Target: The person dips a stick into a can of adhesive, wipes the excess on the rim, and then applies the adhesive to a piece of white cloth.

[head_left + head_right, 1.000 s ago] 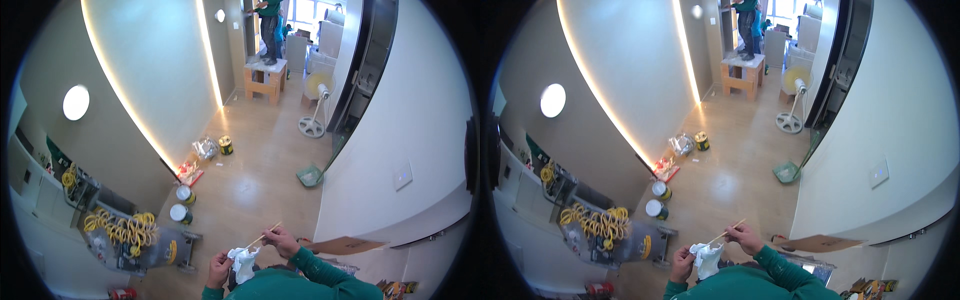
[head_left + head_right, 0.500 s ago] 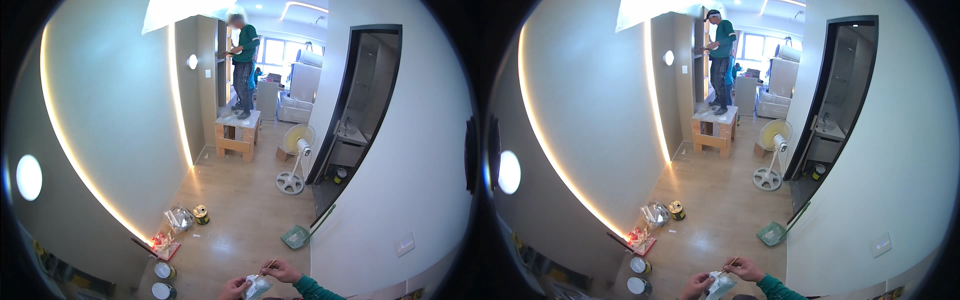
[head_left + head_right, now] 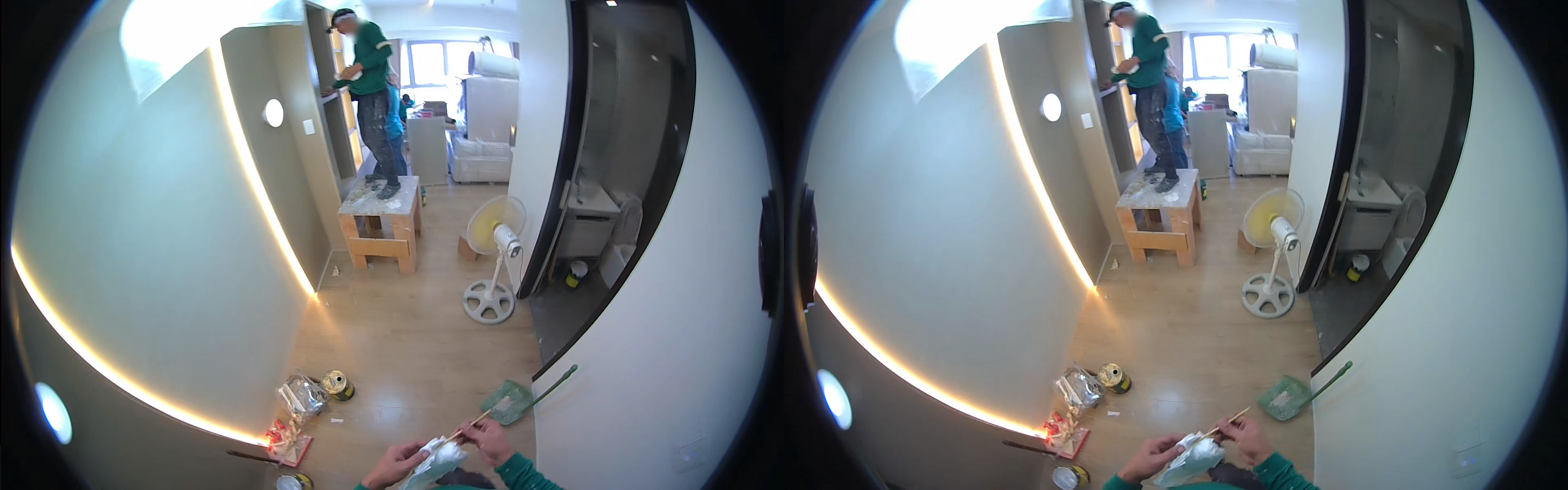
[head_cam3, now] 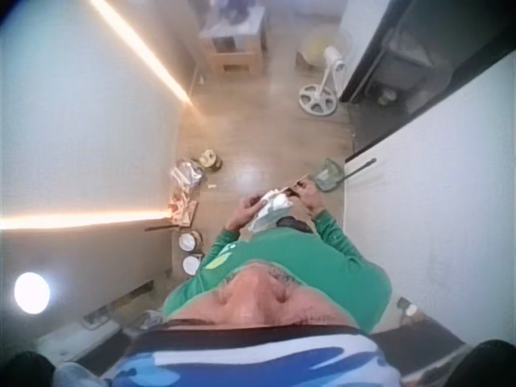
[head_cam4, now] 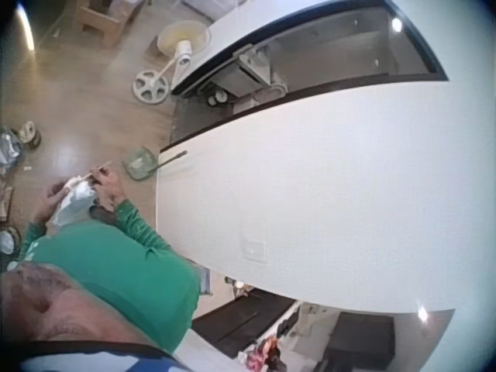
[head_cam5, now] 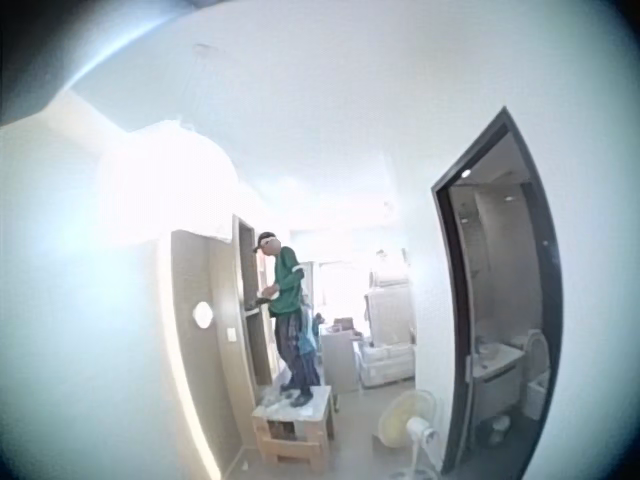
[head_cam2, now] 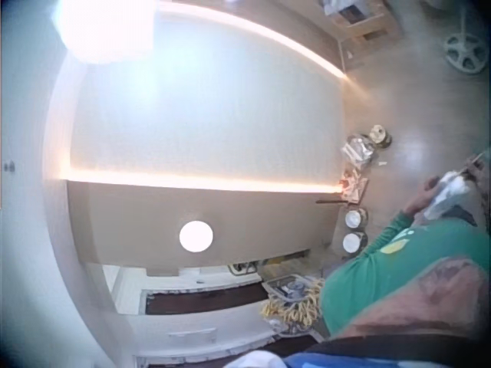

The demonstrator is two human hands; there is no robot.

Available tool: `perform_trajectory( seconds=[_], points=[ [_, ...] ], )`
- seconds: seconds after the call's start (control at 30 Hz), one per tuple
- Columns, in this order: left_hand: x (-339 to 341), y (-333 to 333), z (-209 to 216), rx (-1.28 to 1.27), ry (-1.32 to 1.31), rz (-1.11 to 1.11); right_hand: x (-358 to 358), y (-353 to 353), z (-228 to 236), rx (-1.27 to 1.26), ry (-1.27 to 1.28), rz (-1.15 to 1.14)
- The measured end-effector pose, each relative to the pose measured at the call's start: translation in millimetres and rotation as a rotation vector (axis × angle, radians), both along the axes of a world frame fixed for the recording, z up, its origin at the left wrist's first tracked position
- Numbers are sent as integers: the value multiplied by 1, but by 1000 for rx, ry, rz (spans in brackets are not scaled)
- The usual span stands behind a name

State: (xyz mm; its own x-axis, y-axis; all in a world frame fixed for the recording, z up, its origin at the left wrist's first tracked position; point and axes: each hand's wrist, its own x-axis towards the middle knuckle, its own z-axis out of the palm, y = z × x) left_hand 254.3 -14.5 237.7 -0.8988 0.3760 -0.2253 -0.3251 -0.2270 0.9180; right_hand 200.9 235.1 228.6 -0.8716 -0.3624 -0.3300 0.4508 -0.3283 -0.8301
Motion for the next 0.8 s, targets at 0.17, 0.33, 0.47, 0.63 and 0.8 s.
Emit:
perform_trajectory(
  seconds=[0.17,0.33,0.47,0.63,0.8],
  points=[
    [-100,-4,20,-32,54,-41,-91,8,-5,-94,-24,-80],
    [-176,-8,12,-60,-1,106,-183,1,32,82,193,57],
    [-247,-27,4,-125,-50,150,-258,-33,38,167,323,149],
    [-368,-47,-6,-31,-79,162,-379,-61,26,329,388,242],
    [-493,-72,-15,42,-99,218,-496,-87,41,361,333,131]
  ],
)
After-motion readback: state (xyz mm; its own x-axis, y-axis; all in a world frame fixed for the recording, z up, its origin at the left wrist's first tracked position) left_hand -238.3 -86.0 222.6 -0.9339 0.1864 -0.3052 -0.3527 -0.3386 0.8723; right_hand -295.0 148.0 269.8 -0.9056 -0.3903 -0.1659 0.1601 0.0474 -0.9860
